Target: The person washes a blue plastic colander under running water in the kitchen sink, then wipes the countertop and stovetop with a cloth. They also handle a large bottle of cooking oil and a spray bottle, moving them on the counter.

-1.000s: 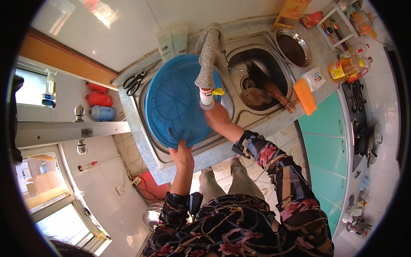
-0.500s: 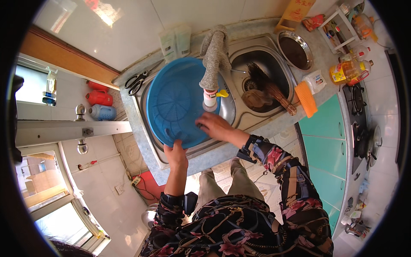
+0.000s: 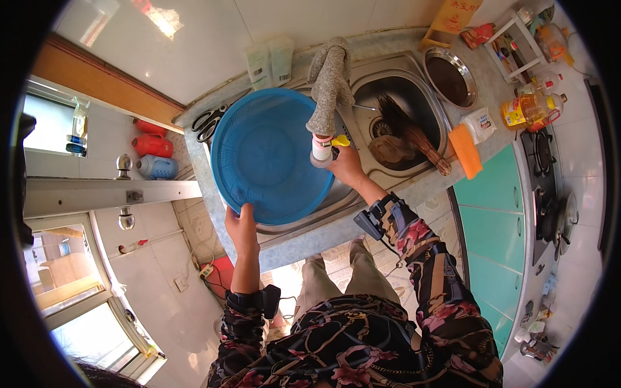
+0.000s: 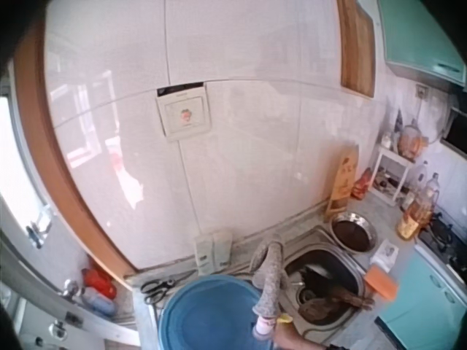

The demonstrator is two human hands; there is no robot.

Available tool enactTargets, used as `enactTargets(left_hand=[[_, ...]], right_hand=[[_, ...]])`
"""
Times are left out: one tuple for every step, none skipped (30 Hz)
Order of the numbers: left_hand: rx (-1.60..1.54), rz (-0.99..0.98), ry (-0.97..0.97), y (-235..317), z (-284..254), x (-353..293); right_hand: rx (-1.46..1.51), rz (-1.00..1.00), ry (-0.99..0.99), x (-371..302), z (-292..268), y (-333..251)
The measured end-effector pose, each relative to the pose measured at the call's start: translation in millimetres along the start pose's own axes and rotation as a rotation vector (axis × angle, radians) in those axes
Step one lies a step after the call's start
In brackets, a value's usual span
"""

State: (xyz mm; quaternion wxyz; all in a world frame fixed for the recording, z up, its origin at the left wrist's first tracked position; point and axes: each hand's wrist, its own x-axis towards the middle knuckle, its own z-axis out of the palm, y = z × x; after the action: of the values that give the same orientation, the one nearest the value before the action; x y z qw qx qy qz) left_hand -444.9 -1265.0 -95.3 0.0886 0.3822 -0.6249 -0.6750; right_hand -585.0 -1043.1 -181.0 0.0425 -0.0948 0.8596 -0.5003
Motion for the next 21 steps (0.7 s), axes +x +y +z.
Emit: enactTargets(left_hand=[[0.012,0.092,0.034,-5.9,4.2,-0.9],[0.017,0.140,0.064,-13.7,11.5,-3.7],[0.009,0.059,0.053,-21.6,18.5,-7.2],[-0.144,-0.065,0.016,-29.9,26.1,-14.0],[-0.320,-0.255,-0.006,-38.1,35.4,-20.8],[-0.443,-0.244,-0.052,-45.7,47.2,-24.9],[-0.596,-0.233,-0.097,-51.8,57.2,-27.9],[-0.615,-0.225,-0.113,-56.3,62.5,-31.3],[-0.586,-0.225,-0.096,-58.6,62.0,-31.8],[-0.569,-0.227,-0.106,-59.7,60.4,-31.4],[-0.571,-0.184,-0.129,-60.0,56.7,-31.1],[-0.531,-0.245,-0.098,-60.1,53.6,-32.7],[-0.509,-0.259,-0.079,-59.9,49.5,-35.3],[-0.509,-0.255,-0.075,-59.4,46.0,-38.3],[-0.475,-0.274,-0.073,-59.1,44.1,-41.6],[-0.461,-0.278,-0.088,-58.6,42.3,-45.3],[-0.467,-0.289,-0.103,-57.8,42.6,-47.3],[-0.430,-0.278,-0.082,-57.1,44.4,-47.5],[-0.409,-0.277,-0.065,-56.3,47.0,-46.9],[-0.416,-0.264,-0.049,-55.5,51.0,-45.0],[-0.349,-0.259,-0.086,-54.6,53.5,-42.7]], right_hand=[[0.110,0.073,-0.018,-3.2,2.1,-3.5],[0.219,0.139,0.012,-9.0,6.9,-8.4],[0.329,0.206,0.044,-15.5,13.9,-13.8],[0.463,0.298,0.026,-23.0,19.3,-18.8],[0.562,0.352,0.032,-31.1,27.0,-23.9],[0.608,0.413,0.053,-39.9,37.2,-29.7],[0.674,0.464,0.042,-47.5,44.5,-34.5],[0.601,0.411,0.001,-52.8,45.9,-36.6],[0.523,0.370,-0.059,-55.2,46.3,-38.2],[0.470,0.281,-0.110,-54.3,43.6,-38.7],[0.211,0.234,-0.158,-49.3,37.6,-37.8],[-0.022,0.137,-0.197,-40.6,27.7,-35.6],[-0.250,0.067,-0.243,-30.2,17.0,-33.4],[-0.351,-0.038,-0.113,-15.6,8.5,-31.6],[-0.450,-0.114,0.007,1.0,-0.6,-29.8],[-0.506,-0.187,0.139,8.3,-3.8,-30.1],[-0.539,-0.184,0.137,13.9,-6.5,-31.2],[-0.542,-0.182,0.158,14.3,-3.7,-33.9],[-0.460,-0.127,0.171,7.3,0.7,-37.4],[-0.260,-0.062,0.092,0.4,5.0,-40.3],[-0.262,-0.121,-0.133,-15.9,15.5,-44.8]])
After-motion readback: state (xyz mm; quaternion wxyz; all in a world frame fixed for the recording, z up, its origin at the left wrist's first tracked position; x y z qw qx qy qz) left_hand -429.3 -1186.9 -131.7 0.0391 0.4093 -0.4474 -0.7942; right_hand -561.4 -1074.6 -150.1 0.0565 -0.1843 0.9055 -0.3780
